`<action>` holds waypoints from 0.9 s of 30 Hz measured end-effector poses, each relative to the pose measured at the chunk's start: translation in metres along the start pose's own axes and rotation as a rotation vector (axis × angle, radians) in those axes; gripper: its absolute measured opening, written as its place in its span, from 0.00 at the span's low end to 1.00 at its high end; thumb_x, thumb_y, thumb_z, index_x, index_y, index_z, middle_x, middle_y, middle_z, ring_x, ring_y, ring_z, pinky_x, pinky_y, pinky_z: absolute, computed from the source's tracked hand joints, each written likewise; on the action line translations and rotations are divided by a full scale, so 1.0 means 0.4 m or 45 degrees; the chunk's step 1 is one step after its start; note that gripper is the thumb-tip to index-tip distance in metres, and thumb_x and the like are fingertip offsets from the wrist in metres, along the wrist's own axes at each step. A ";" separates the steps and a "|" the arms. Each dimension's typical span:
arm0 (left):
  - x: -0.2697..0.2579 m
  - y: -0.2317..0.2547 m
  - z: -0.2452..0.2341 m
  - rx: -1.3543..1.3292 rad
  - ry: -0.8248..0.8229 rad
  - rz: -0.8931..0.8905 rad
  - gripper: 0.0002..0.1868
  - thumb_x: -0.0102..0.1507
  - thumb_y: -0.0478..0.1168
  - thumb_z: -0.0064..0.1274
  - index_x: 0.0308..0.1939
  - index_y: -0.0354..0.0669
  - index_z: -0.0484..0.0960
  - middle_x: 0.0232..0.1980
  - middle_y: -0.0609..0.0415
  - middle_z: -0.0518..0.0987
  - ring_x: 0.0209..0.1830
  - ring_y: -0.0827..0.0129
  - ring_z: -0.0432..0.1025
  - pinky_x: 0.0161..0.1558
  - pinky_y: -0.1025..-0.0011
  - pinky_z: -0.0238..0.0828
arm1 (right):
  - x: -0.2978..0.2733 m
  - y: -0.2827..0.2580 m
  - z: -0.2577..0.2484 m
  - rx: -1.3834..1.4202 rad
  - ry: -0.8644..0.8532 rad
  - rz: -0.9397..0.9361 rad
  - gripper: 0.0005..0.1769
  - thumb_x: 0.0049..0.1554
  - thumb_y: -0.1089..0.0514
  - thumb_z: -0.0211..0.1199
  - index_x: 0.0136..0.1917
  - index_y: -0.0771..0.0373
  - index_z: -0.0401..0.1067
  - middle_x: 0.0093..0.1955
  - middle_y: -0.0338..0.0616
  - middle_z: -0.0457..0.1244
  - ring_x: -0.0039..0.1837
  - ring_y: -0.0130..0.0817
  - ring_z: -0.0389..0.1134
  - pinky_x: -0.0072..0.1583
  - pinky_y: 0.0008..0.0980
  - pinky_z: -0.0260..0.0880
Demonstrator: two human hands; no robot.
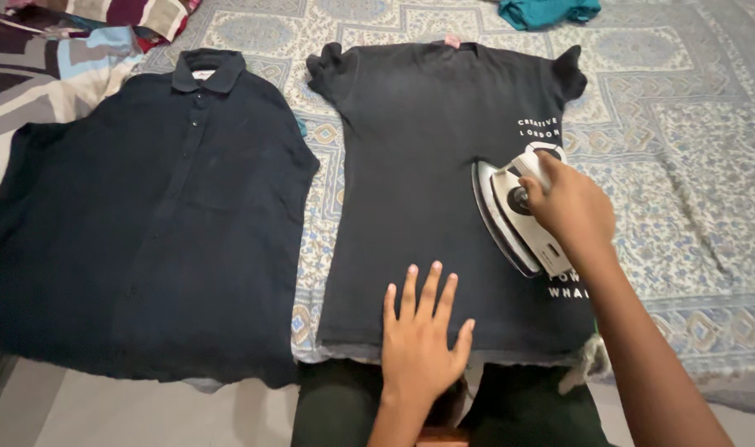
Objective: The person irons a dark blue long-sleeved shirt and a black t-shirt on a bed. They smooth the fabric with their hands, use an iron to press the garments, and flip the shirts over to iron the other side.
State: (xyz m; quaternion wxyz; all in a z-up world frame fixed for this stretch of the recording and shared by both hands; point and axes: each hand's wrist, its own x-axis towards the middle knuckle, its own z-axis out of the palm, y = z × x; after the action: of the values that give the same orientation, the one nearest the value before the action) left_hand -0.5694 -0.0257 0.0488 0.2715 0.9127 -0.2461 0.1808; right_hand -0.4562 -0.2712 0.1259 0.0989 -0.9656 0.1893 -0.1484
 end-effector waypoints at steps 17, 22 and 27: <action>-0.077 0.011 -0.030 0.021 0.080 0.149 0.32 0.61 0.54 0.52 0.67 0.46 0.75 0.73 0.44 0.67 0.74 0.40 0.55 0.68 0.41 0.47 | -0.327 0.275 -0.191 0.300 -0.408 -0.074 0.36 0.53 0.39 0.67 0.71 0.53 0.69 0.50 0.54 0.73 0.46 0.45 0.76 0.48 0.44 0.76; -0.004 -0.002 0.007 -0.163 0.004 -0.047 0.21 0.66 0.52 0.51 0.58 0.45 0.81 0.67 0.51 0.76 0.72 0.48 0.63 0.71 0.48 0.56 | -0.264 0.257 -0.238 0.888 -0.593 0.404 0.35 0.60 0.50 0.65 0.78 0.59 0.67 0.48 0.61 0.74 0.45 0.55 0.76 0.44 0.53 0.75; 0.187 -0.051 0.066 0.002 0.055 0.101 0.26 0.66 0.53 0.50 0.63 0.41 0.78 0.70 0.46 0.72 0.74 0.43 0.59 0.71 0.45 0.51 | -0.135 0.113 -0.194 1.278 -0.651 0.117 0.40 0.54 0.57 0.64 0.78 0.56 0.59 0.52 0.43 0.72 0.53 0.28 0.71 0.54 0.31 0.71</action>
State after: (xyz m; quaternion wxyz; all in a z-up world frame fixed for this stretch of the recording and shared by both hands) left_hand -0.4922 -0.0527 0.0543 0.2688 0.8983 -0.2761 0.2113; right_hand -0.5444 -0.3013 0.1740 0.5950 -0.7962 0.1072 0.0227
